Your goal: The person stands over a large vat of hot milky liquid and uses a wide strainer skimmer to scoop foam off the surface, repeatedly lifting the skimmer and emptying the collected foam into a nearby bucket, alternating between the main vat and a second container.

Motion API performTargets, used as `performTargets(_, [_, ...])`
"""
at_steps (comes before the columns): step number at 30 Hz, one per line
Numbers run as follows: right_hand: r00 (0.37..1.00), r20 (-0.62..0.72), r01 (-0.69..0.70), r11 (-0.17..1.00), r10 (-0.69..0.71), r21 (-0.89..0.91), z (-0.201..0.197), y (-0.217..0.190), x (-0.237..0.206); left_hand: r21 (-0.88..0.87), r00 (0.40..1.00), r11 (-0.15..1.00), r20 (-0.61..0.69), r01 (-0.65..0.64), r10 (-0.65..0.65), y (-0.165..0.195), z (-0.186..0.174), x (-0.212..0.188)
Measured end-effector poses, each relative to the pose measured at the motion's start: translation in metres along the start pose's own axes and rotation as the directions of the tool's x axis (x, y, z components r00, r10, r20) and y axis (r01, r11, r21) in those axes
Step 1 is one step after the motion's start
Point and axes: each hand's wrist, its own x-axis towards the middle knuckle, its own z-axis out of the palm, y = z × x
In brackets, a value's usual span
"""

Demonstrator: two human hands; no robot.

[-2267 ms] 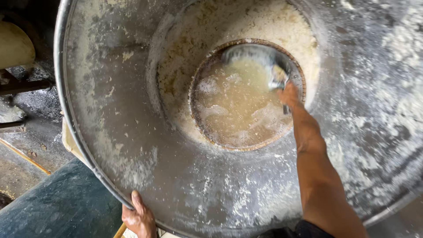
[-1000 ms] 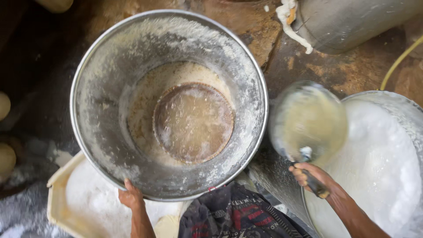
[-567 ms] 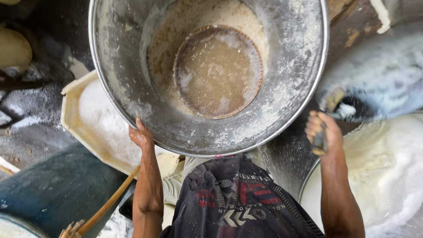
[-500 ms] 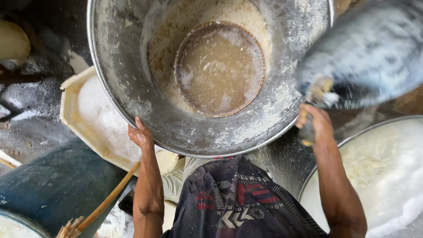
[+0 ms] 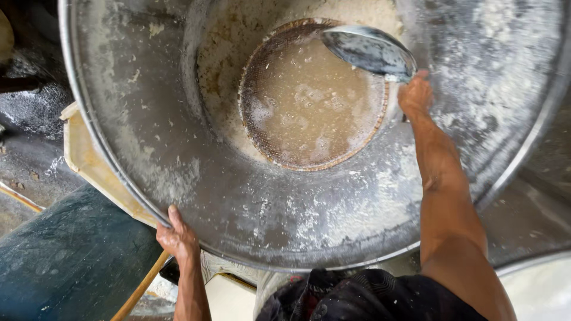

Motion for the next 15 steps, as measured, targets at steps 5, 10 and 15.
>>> performTargets(5, [0.903, 0.395, -0.133, 0.985, 0.167, -0.114, 0.065, 0.018, -0.008, -0.062, 0.986, 0.984, 0.021, 0.166, -0.165, 0.01, 0.001, -0.002])
performTargets(10, [0.553, 0.79, -0.589, 0.795, 0.263, 0.147, 0.123, 0.003, -0.072, 0.042, 0.991, 0.991, 0.011, 0.13, -0.13, 0.008, 0.003, 0.0])
performTargets(15, [0.335, 0.913, -0.656, 0.753, 0.231, 0.051, 0.156, -0.042, -0.144, 0.103, 0.99, 0.985, -0.02, 0.138, -0.137, -0.002, 0.002, 0.003])
